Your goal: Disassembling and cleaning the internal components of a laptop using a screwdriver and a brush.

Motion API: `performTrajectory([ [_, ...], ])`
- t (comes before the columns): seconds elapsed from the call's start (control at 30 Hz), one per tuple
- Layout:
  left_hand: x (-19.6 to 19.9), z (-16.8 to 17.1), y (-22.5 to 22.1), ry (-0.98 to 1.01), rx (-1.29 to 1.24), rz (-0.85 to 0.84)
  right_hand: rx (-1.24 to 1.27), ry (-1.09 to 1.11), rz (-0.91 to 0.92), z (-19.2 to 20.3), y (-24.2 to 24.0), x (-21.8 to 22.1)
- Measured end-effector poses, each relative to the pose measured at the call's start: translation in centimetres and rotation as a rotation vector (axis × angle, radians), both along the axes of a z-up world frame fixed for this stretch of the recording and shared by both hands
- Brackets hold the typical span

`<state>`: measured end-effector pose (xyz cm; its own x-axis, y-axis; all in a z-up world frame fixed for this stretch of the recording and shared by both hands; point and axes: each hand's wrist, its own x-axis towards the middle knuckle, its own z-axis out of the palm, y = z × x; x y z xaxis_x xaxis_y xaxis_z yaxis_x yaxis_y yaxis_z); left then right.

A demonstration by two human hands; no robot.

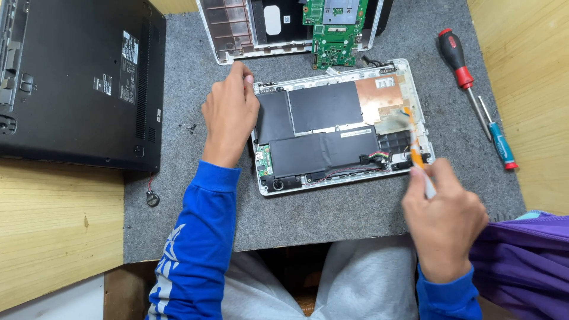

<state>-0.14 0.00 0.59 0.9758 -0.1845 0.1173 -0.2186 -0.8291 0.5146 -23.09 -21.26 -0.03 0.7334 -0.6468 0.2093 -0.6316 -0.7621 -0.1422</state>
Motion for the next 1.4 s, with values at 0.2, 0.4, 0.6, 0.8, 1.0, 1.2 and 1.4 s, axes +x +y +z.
performTrajectory([
  [0.2,0.0,-0.3,0.0,-0.018,0.007,0.000,-0.150,0.025,0.174,0.0,-4.2,4.5],
  [0.4,0.3,-0.4,0.1,-0.040,0.025,-0.005,0.030,0.097,0.459,1.0,-1.8,4.5],
  [0.6,-0.8,0.6,0.5,-0.070,-0.069,-0.035,0.312,0.002,0.561,1.0,-0.5,6.8],
  [0.8,-0.2,0.3,0.1,-0.023,-0.005,-0.029,-0.049,-0.059,0.520,0.4,-2.6,9.5],
  [1.0,0.0,0.1,0.2,-0.012,-0.007,-0.028,-0.200,0.026,0.337,0.9,-2.9,9.9],
  [1.2,-0.2,1.3,0.0,0.089,0.001,0.014,-0.026,0.025,0.424,1.1,-1.3,3.5],
  [1.4,-0.6,0.4,-0.4,-0.036,0.021,-0.001,-0.076,-0.018,0.248,-0.3,-1.0,-1.8],
])
